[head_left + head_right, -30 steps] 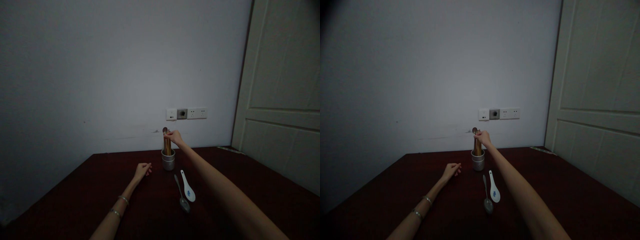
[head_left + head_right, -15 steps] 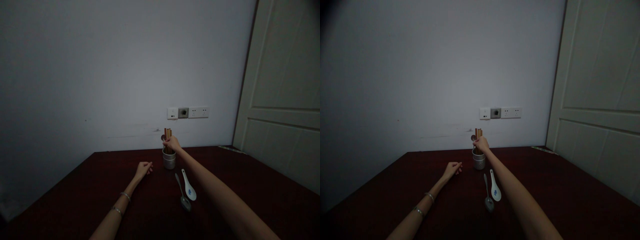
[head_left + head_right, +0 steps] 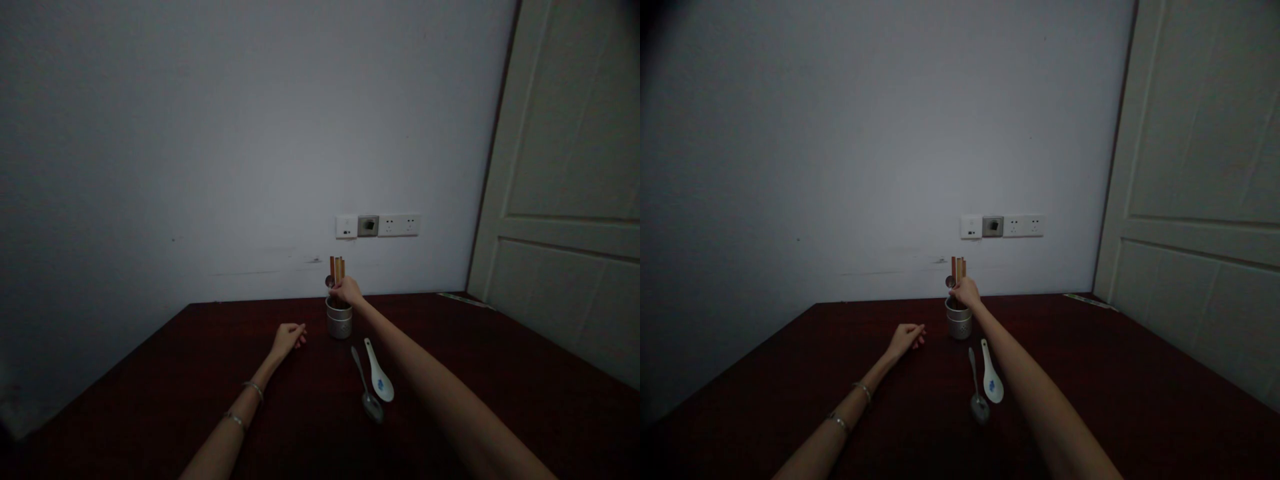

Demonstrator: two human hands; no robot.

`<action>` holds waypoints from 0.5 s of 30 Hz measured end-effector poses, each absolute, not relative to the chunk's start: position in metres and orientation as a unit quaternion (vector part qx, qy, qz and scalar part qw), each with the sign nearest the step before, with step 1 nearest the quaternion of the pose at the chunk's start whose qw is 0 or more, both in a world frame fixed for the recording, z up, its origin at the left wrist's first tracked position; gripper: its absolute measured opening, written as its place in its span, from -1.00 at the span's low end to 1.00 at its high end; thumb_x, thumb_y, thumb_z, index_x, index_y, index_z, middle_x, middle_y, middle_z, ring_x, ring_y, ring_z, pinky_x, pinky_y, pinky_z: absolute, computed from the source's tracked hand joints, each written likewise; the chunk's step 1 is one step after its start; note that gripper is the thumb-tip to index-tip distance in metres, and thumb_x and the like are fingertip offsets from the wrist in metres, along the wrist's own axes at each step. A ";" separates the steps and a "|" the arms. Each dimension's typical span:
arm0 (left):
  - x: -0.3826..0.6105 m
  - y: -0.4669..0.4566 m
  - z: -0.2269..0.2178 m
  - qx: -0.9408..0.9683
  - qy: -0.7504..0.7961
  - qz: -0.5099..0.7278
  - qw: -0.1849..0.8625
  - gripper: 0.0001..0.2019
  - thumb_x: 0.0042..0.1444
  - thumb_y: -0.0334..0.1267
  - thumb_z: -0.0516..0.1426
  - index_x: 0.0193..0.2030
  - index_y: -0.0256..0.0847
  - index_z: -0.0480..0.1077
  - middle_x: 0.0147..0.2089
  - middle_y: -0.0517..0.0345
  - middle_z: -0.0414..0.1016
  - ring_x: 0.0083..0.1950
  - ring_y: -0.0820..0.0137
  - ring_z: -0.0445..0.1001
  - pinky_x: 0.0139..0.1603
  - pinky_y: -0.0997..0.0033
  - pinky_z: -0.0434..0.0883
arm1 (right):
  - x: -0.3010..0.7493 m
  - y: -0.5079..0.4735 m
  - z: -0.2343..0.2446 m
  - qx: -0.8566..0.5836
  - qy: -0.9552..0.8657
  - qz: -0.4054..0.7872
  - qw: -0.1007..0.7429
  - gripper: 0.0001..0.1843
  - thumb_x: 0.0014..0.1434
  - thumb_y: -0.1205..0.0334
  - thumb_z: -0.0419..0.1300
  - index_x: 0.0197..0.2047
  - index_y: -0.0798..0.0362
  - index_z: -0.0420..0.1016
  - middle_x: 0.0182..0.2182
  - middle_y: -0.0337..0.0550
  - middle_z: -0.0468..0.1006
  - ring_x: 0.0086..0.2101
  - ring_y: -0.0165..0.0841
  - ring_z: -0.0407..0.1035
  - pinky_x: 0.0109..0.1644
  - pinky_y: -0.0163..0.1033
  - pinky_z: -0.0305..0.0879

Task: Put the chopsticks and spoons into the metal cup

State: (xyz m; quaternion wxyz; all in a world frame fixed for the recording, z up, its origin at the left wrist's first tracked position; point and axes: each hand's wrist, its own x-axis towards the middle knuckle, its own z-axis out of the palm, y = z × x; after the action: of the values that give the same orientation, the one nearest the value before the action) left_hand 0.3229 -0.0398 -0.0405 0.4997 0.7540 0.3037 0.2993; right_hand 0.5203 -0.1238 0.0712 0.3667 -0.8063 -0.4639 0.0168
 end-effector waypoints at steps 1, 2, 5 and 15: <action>0.323 -0.040 -0.041 0.754 0.304 0.300 0.500 -0.64 -0.01 -0.03 0.05 -0.50 -0.35 0.39 -0.64 0.17 0.38 -0.70 0.57 0.22 -0.65 0.58 0.14 | 0.520 -0.124 0.071 -0.806 -0.465 0.018 0.366 -0.83 -0.17 0.21 0.29 -0.46 0.12 0.58 -0.48 -0.08 0.57 -0.41 -0.36 0.44 -0.44 -0.42 0.21; 0.323 -0.040 -0.041 0.754 0.305 0.300 0.499 -0.64 -0.01 -0.03 0.05 -0.50 -0.35 0.39 -0.64 0.17 0.38 -0.70 0.58 0.22 -0.65 0.58 0.15 | 0.519 -0.124 0.071 -0.806 -0.465 0.018 0.365 -0.84 -0.17 0.22 0.29 -0.46 0.11 0.58 -0.48 -0.09 0.57 -0.42 -0.37 0.44 -0.45 -0.43 0.21; 0.322 -0.041 -0.040 0.753 0.308 0.297 0.500 -0.65 0.00 -0.04 0.04 -0.50 -0.35 0.39 -0.64 0.18 0.38 -0.69 0.58 0.22 -0.65 0.59 0.15 | 0.518 -0.124 0.071 -0.807 -0.465 0.018 0.363 -0.84 -0.19 0.22 0.29 -0.47 0.11 0.58 -0.49 -0.08 0.57 -0.43 -0.37 0.44 -0.47 -0.43 0.19; 0.322 -0.044 -0.037 0.756 0.313 0.296 0.494 -0.64 0.00 -0.03 0.04 -0.51 -0.35 0.39 -0.64 0.17 0.39 -0.69 0.58 0.22 -0.65 0.59 0.14 | 0.516 -0.125 0.072 -0.804 -0.467 0.022 0.368 -0.85 -0.18 0.22 0.28 -0.49 0.12 0.58 -0.50 -0.07 0.57 -0.44 -0.35 0.44 -0.49 -0.42 0.16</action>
State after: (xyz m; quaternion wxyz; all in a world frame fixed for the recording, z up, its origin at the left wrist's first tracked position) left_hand 0.3222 -0.0436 -0.0369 0.4936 0.7555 0.3130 0.2959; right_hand 0.5160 -0.1247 0.0722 0.3676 -0.8037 -0.4673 0.0223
